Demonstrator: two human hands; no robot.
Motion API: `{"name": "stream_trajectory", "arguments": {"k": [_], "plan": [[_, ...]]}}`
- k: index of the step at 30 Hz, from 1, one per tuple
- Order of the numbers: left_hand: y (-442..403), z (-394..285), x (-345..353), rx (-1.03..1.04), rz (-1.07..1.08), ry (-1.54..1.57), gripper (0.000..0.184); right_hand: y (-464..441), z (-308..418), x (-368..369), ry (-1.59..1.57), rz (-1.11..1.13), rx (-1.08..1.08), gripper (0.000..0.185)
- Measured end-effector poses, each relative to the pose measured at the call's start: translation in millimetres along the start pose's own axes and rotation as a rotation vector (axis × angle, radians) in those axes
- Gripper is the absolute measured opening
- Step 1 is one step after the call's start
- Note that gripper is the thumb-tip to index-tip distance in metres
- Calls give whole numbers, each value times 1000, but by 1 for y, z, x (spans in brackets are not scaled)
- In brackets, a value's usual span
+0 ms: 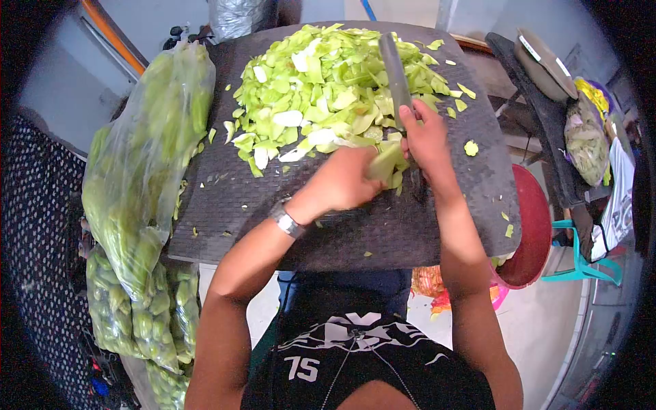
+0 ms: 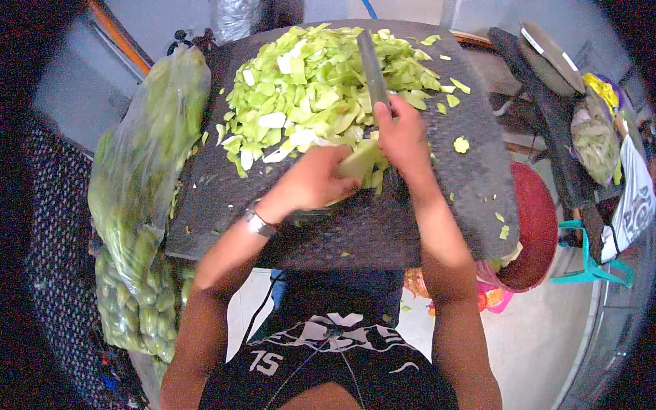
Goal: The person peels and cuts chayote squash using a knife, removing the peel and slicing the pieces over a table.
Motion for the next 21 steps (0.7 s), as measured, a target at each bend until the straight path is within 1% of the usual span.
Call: {"name": "stream_trajectory", "arguments": {"k": [2,3,5,6,7,9,12,14,15,16,19,20,21], "plan": [[-8,17,-10,-100,119,573,40,1,16,-6,-148,-12,151,24],[-13,33,-8,-234,161,1202,34,2,19,-5,-228,6,134,23],[-23,55,-24,-43,197,1696,31,2,24,-2,-386,45,97,20],[-22,57,-35,-86,65,1708,30,5,27,1,-438,102,123,19],[-23,58,-44,-18,175,1829,39,9,33,5,-457,146,115,18],[-16,59,-57,-149,209,1961,49,18,45,16,-495,239,98,19],[-14,76,-57,-191,207,1988,58,28,58,26,-523,351,167,22],[-22,101,-57,14,324,2008,59,33,61,30,-523,396,208,28],[-20,100,-63,120,380,2010,60,35,60,32,-505,427,218,32],[-21,104,-65,63,253,1978,60,35,58,33,-487,455,224,37],[-19,101,-75,48,-134,2012,60,45,74,33,-404,571,235,53],[-19,99,-77,35,-191,2011,59,48,84,32,-367,619,232,59],[-20,99,-81,24,-250,2009,58,54,93,31,-344,638,244,62]]}}
Point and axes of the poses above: each hand's wrist, its own y-axis away from the middle knuckle, its own x-axis out of the palm, z = x × y, the point moved 4 cm from there along -y, towards the middle knuckle, and after that the axes turned 12 degrees about -x, right-handed, at the moved point
